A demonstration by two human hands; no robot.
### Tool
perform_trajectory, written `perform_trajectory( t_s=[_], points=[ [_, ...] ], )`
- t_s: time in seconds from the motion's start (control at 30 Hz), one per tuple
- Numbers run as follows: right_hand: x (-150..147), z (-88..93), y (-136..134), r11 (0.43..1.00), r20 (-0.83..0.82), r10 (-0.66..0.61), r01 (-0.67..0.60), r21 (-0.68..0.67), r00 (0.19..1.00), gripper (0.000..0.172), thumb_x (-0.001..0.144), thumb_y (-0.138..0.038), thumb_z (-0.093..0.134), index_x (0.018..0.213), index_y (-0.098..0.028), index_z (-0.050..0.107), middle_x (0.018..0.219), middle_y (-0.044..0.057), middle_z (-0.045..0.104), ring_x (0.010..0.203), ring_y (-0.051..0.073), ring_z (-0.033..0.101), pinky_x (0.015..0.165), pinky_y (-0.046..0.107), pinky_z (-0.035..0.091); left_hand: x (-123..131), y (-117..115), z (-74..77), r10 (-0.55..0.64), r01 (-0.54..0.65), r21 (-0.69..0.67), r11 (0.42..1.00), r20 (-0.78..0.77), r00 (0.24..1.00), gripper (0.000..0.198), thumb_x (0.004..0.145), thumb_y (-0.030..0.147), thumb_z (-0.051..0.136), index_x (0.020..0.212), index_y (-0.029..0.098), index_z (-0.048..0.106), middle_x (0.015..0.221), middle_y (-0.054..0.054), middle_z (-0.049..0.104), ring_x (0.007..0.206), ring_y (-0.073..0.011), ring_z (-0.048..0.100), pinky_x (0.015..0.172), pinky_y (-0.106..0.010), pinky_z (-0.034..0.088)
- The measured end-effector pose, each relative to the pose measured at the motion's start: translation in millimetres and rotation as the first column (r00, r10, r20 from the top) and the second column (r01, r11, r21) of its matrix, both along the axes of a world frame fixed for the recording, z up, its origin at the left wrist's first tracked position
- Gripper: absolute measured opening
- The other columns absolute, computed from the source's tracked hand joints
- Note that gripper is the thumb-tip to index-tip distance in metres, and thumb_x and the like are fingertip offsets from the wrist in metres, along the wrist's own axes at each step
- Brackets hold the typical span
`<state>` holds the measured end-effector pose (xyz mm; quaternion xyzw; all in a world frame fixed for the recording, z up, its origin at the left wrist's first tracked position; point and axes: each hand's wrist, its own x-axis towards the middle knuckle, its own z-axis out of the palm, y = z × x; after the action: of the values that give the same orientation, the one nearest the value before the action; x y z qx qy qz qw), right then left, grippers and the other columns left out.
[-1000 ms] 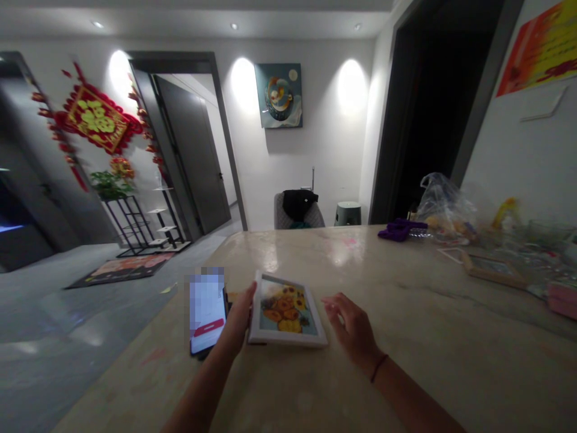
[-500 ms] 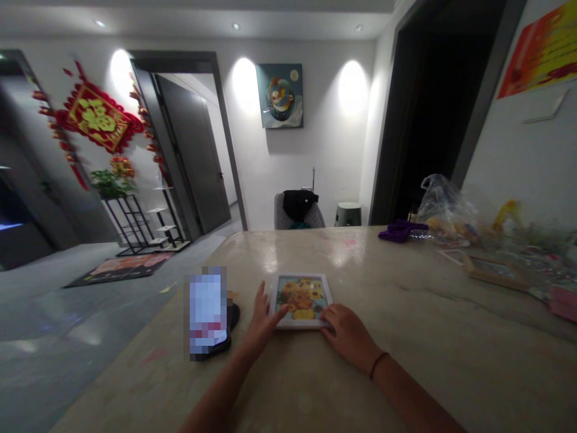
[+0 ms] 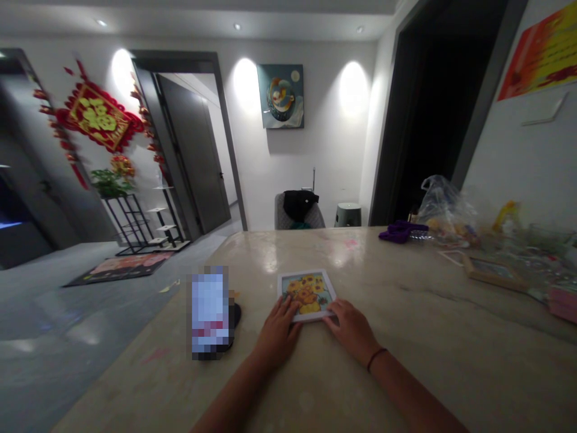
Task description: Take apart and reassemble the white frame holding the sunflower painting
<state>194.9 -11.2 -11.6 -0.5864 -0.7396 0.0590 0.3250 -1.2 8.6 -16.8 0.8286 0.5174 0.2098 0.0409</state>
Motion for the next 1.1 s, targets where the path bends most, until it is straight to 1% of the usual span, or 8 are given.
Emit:
perform_trajectory(
  t_s=[0.1, 0.2, 0.33, 0.5, 0.57, 0.7, 0.9, 1.1],
  points=[
    [5.2, 2.8, 5.1, 0.993, -0.189, -0.073, 0.088, 0.073, 0.979, 0.024, 0.075, -0.036, 0.053, 0.089, -0.018, 0.060, 0.096, 0.009, 0.063, 0.094, 0.021, 0.055, 0.083, 0.032, 0.041, 0.3, 0.9, 14.4, 0.117, -0.131, 0.067, 0.989, 0.182, 0.976, 0.042, 0.076, 0.045, 0.047, 0.109, 0.021, 0.055, 0.121, -0.008, 0.055, 0.116, -0.0234, 0.045, 0.095, -0.038, 0.035],
    [15.2, 12.9, 6.7, 0.967, -0.493, -0.254, 0.225, -0.118, 0.832, 0.042, 0.076, -0.058, 0.040, 0.069, -0.019, 0.055, 0.065, 0.005, 0.062, 0.060, 0.017, 0.058, 0.059, 0.029, 0.046, -3.0, -0.7, 33.5, 0.352, -0.300, -0.190, 0.935, 0.383, 0.854, 0.060, 0.079, 0.062, 0.020, 0.062, 0.019, 0.058, 0.062, -0.005, 0.064, 0.063, -0.0190, 0.060, 0.066, -0.032, 0.044],
    [24.3, 22.8, 5.0, 0.827, -0.691, -0.384, -0.106, -0.552, 0.612, 0.066, 0.074, -0.072, 0.008, 0.038, -0.022, 0.033, 0.029, -0.004, 0.032, 0.024, 0.008, 0.028, 0.030, 0.022, 0.028, -4.6, -4.0, 43.6, 0.511, -0.126, -0.628, 0.768, 0.482, 0.712, 0.073, 0.067, 0.075, -0.005, 0.034, 0.020, 0.032, 0.030, 0.003, 0.031, 0.031, -0.0101, 0.034, 0.042, -0.024, 0.031],
    [19.6, 14.9, 8.5, 0.675, -0.601, -0.461, -0.181, -0.715, 0.653, 0.066, 0.074, -0.071, 0.012, 0.034, -0.022, 0.029, 0.024, -0.005, 0.024, 0.022, 0.006, 0.017, 0.027, 0.019, 0.016, -0.8, -7.4, 39.6, 0.523, -0.007, -0.786, 0.619, 0.405, 0.750, 0.070, 0.056, 0.084, 0.007, 0.036, 0.021, 0.029, 0.030, 0.006, 0.026, 0.030, -0.0079, 0.027, 0.038, -0.022, 0.021],
    [19.2, 10.7, 11.4, 0.715, -0.596, -0.463, -0.121, -0.689, 0.656, 0.066, 0.076, -0.069, 0.010, 0.035, -0.022, 0.031, 0.026, -0.005, 0.027, 0.023, 0.007, 0.020, 0.028, 0.020, 0.018, -1.5, -5.8, 38.6, 0.534, -0.013, -0.775, 0.632, 0.423, 0.732, 0.070, 0.060, 0.081, 0.002, 0.038, 0.021, 0.029, 0.032, 0.006, 0.026, 0.031, -0.0082, 0.027, 0.039, -0.022, 0.022],
    [24.1, 4.5, 14.4, 0.888, -0.500, -0.397, 0.183, -0.422, 0.770, 0.063, 0.079, -0.063, 0.018, 0.044, -0.021, 0.048, 0.042, 0.001, 0.049, 0.039, 0.012, 0.046, 0.044, 0.025, 0.035, -5.4, -0.7, 35.8, 0.470, -0.215, -0.511, 0.832, 0.446, 0.762, 0.068, 0.075, 0.067, 0.005, 0.052, 0.019, 0.047, 0.046, 0.001, 0.046, 0.045, -0.0124, 0.045, 0.048, -0.024, 0.032],
    [18.4, -11.0, 16.8, 0.954, -0.110, -0.294, 0.286, -0.086, 0.949, 0.034, 0.078, -0.042, 0.044, 0.061, -0.019, 0.064, 0.072, 0.008, 0.063, 0.071, 0.018, 0.057, 0.066, 0.028, 0.040, -3.5, -5.5, 27.0, 0.436, -0.426, -0.204, 0.882, 0.008, 0.900, 0.041, 0.078, 0.047, 0.038, 0.095, 0.017, 0.059, 0.090, -0.011, 0.063, 0.080, -0.0212, 0.058, 0.064, -0.028, 0.038],
    [22.0, -21.8, 23.3, 0.972, -0.524, -0.219, 0.139, -0.189, 0.823, 0.018, 0.065, -0.031, 0.057, 0.071, -0.017, 0.067, 0.075, 0.007, 0.067, 0.071, 0.019, 0.061, 0.069, 0.030, 0.044, -5.7, -3.5, 21.9, 0.403, -0.377, -0.236, 0.896, 0.071, 0.912, 0.038, 0.077, 0.045, 0.043, 0.099, 0.020, 0.063, 0.094, -0.009, 0.064, 0.085, -0.0211, 0.059, 0.065, -0.026, 0.040]
  ],
)
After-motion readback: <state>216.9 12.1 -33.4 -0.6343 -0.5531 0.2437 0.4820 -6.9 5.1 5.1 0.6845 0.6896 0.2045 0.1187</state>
